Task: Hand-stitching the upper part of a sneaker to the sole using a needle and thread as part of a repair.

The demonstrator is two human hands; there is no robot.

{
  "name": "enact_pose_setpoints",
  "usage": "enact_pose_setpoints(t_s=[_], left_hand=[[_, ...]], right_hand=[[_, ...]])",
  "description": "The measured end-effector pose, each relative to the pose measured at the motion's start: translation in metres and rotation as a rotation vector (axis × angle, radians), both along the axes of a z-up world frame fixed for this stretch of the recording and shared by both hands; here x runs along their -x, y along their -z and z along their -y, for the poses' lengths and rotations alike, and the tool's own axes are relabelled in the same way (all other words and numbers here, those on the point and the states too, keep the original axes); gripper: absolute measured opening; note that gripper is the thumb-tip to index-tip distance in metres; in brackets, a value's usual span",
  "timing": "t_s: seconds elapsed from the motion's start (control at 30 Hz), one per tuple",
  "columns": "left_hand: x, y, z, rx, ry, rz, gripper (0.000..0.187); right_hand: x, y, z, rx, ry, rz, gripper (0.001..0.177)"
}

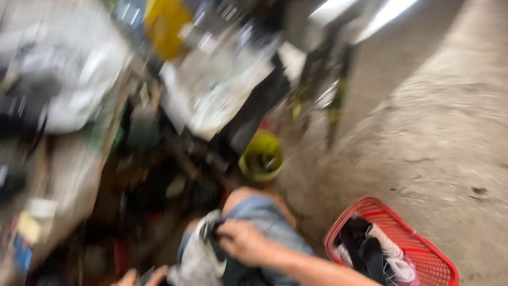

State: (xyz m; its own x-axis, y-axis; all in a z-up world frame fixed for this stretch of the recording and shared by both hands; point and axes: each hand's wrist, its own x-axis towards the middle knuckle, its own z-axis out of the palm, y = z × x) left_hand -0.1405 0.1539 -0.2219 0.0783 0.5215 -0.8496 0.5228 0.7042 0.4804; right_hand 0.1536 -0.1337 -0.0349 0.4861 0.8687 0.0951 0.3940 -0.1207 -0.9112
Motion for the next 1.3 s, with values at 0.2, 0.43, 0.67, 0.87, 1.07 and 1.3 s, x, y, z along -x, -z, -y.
enact_pose_setpoints(t_s=[0.2,0.43,0.67,0.87,1.07,1.3], left_hand=[[-0.156,-0.328,0.134,-0.668,0.924,-0.164,0.104],[-0.163,-0.29,0.131,-0.738,1.144,-0.118,0.124],[-0.128,-0.291,0.129,-0.689,0.957,-0.016,0.112],[-0.092,-0.278,0.136,-0.752,0.892,-0.018,0.036],[-0.109,-0.264,0.146,-0.627,0.348,0.496,0.016],[-0.113,-0.255,0.145,-1.052,0.652,0.17,0.016]], right_hand=[[-0.001,0.015,-0.002,0.118,-0.13,0.262,0.004],[-0.042,-0.033,0.069,0.319,-0.154,0.429,0.034],[-0.037,-0.057,0.047,0.099,0.058,0.466,0.039],[0.001,-0.054,-0.006,0.074,-0.036,0.482,0.062],[0.011,-0.025,-0.015,0.182,-0.072,0.469,0.082],[0.008,-0.02,-0.014,0.13,-0.054,0.428,0.078]])
